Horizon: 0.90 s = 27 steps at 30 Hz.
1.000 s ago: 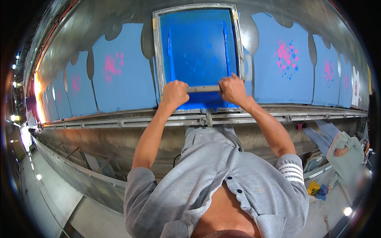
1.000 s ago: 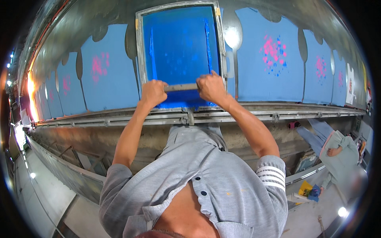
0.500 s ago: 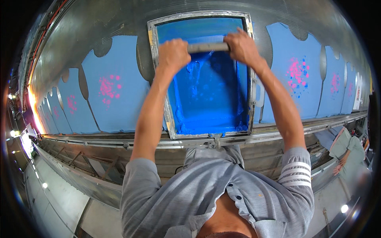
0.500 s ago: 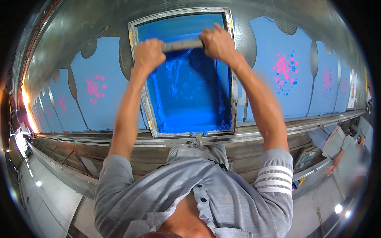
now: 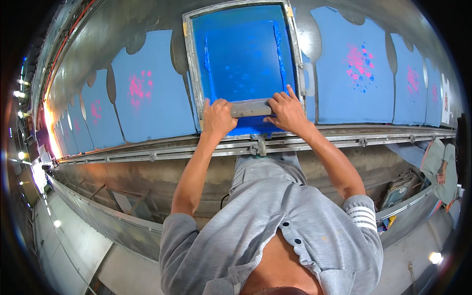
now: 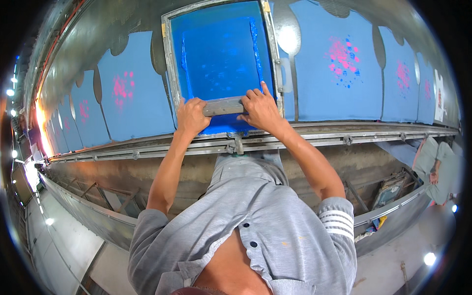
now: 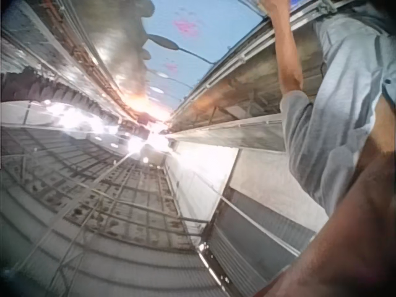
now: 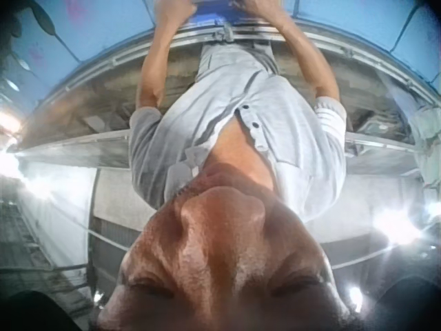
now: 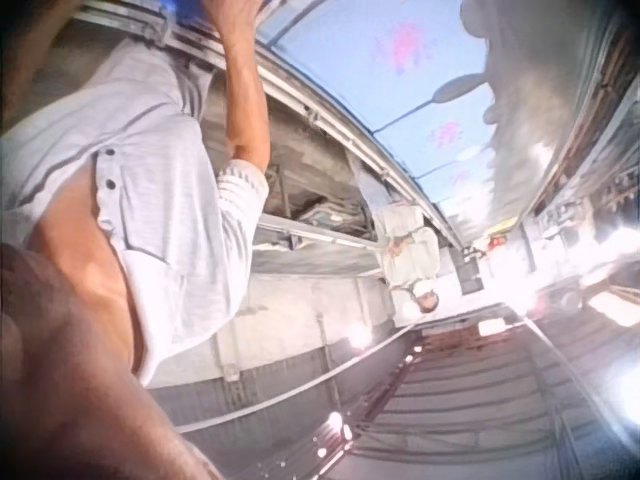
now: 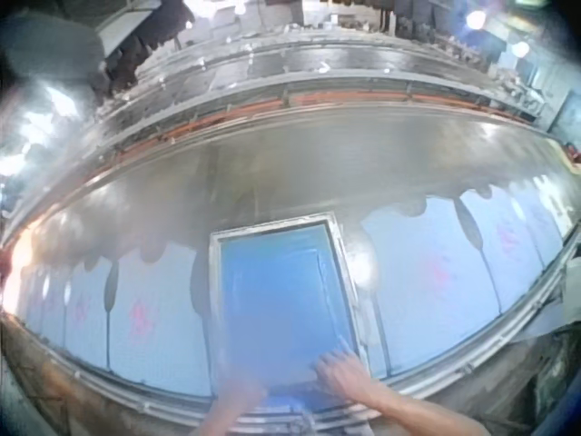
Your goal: The person positions a screen printing frame over a white t-shirt on a conveyor table and uses a squeegee to pull blue ink across the screen, depositing a design onto the fabric. The person repeats the squeegee strokes multiple times to ensure even ink coverage.
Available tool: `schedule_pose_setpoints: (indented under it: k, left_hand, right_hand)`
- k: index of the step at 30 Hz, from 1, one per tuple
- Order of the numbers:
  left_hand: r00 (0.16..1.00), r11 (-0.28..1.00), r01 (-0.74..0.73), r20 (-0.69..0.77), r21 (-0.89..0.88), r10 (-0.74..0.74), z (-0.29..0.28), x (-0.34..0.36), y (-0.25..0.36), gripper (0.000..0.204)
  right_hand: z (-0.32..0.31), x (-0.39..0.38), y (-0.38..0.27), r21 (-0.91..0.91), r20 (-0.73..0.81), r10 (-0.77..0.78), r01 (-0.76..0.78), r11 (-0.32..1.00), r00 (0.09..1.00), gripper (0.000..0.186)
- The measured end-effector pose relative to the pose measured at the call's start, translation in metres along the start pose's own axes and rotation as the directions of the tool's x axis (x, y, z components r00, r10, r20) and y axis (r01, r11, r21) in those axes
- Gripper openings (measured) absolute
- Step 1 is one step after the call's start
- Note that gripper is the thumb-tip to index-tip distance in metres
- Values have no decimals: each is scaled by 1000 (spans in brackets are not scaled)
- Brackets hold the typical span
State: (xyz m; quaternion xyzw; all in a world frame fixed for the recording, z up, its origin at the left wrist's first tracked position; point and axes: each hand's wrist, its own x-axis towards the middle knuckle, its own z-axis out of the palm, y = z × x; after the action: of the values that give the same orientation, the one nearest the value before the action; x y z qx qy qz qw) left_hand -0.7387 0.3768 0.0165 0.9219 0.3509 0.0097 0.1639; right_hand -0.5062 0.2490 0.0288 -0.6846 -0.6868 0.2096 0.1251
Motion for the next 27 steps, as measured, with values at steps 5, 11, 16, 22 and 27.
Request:
schedule_pose_setpoints:
  k: [5,11,16,22,27]
  left_hand:
    - [989,994,-106,-106,-21,103,15,2,27,29]
    - [987,990,42,159,-137,-20,11,2,26,34]
    - [986,1000,15,163,-10,-13,-26,120,-14,34]
    - [999,999,44,27,-11,-44,-44,288,-70,36]
    - [999,1000,14,-47,12,-13,-30,240,-54,35]
  right_hand:
    - [-17,16,50,314,-364,218,-101,944,905,57]
    - [33,29,141,601,-294,724,-469,647,623,45]
    - [17,28,134,860,-63,793,-371,352,606,39]
    - [16,27,130,828,-100,827,-414,377,554,38]
    - [-3,29,121,838,-49,839,-435,330,542,39]
